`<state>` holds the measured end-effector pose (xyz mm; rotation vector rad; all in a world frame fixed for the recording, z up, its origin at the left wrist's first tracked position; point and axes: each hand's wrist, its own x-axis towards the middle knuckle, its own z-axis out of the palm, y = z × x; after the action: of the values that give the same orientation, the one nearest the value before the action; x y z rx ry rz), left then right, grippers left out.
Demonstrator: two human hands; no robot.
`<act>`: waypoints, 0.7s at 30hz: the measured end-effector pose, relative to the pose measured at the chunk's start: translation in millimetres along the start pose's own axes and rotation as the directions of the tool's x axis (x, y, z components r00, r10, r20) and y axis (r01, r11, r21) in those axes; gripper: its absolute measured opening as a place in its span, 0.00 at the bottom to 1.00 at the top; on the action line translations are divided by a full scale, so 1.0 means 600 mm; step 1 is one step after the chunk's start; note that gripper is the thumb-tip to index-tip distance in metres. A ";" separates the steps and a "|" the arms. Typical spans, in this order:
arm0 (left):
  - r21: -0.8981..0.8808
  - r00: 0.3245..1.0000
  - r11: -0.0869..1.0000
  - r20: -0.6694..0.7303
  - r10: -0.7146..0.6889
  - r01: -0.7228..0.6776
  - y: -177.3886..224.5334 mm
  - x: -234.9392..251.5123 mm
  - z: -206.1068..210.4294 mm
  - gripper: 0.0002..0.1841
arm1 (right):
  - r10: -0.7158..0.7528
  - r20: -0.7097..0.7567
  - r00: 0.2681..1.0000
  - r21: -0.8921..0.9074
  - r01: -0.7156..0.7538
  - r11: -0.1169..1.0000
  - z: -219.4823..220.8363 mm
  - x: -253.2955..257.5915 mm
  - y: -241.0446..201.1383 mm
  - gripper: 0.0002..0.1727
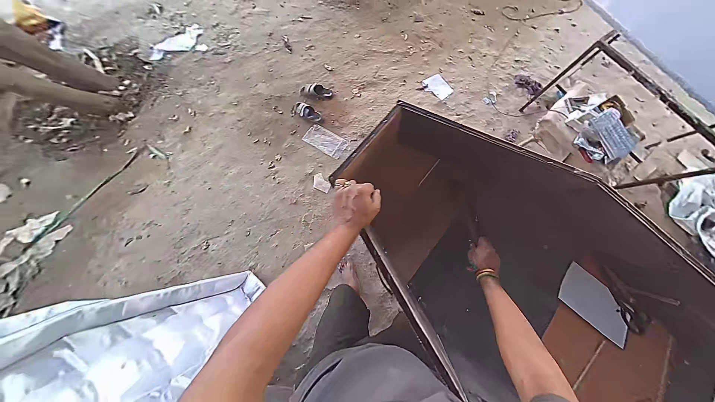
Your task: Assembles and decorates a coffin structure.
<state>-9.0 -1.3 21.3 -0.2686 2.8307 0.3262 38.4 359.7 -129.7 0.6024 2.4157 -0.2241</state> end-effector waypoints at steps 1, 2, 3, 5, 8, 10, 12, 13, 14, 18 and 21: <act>-0.010 1.000 1.000 0.012 0.006 -0.006 -0.002 0.001 0.000 0.24 | 0.011 0.041 0.999 0.039 -0.012 0.999 -0.002 -0.016 -0.012 0.22; -0.020 1.000 1.000 0.018 0.020 -0.019 -0.006 0.002 0.002 0.24 | 0.014 0.078 0.997 0.097 -0.021 0.995 0.001 -0.031 -0.023 0.22; -0.032 0.999 0.999 0.031 0.037 -0.036 -0.009 0.000 0.002 0.23 | 0.015 0.116 0.993 0.172 -0.035 0.984 0.012 -0.047 -0.030 0.20; -0.072 0.996 0.995 0.050 0.079 -0.075 -0.015 0.000 -0.001 0.23 | 0.008 0.190 0.982 0.381 -0.081 0.921 0.034 -0.080 -0.047 0.18; -0.178 0.985 0.969 -0.021 0.172 -0.173 -0.030 -0.005 0.003 0.22 | 0.006 0.193 0.981 0.421 -0.088 0.903 0.029 -0.151 -0.081 0.17; -0.266 0.961 0.927 -0.153 0.230 -0.264 -0.044 -0.005 0.013 0.22 | -0.017 0.117 0.993 0.282 -0.017 0.959 0.002 -0.193 -0.107 0.16; -0.334 0.932 0.879 -0.242 0.269 -0.340 -0.056 -0.007 0.023 0.21 | -0.037 0.037 0.999 0.155 0.031 0.987 -0.026 -0.236 -0.132 0.15; -0.360 0.932 0.863 -0.210 0.295 -0.354 -0.060 -0.010 0.022 0.21 | -0.040 0.004 0.999 0.112 0.039 0.993 -0.041 -0.259 -0.144 0.15; -0.367 0.934 0.859 -0.136 0.332 -0.358 -0.066 -0.011 0.014 0.21 | -0.029 -0.027 0.999 0.090 0.031 0.995 -0.056 -0.283 -0.158 0.16; -0.317 0.842 0.851 0.216 0.495 -0.419 -0.089 -0.003 -0.035 0.21 | 0.038 -0.208 0.977 0.175 -0.001 0.985 -0.107 -0.366 -0.213 0.16; -0.299 0.761 0.846 0.374 0.530 -0.442 -0.103 0.011 -0.069 0.27 | 0.104 -0.385 0.917 0.327 0.030 0.945 -0.117 -0.396 -0.256 0.17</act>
<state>-12.6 -71.7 46.0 0.4753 2.3609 0.6789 92.9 158.5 74.2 0.9194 2.7791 -0.5412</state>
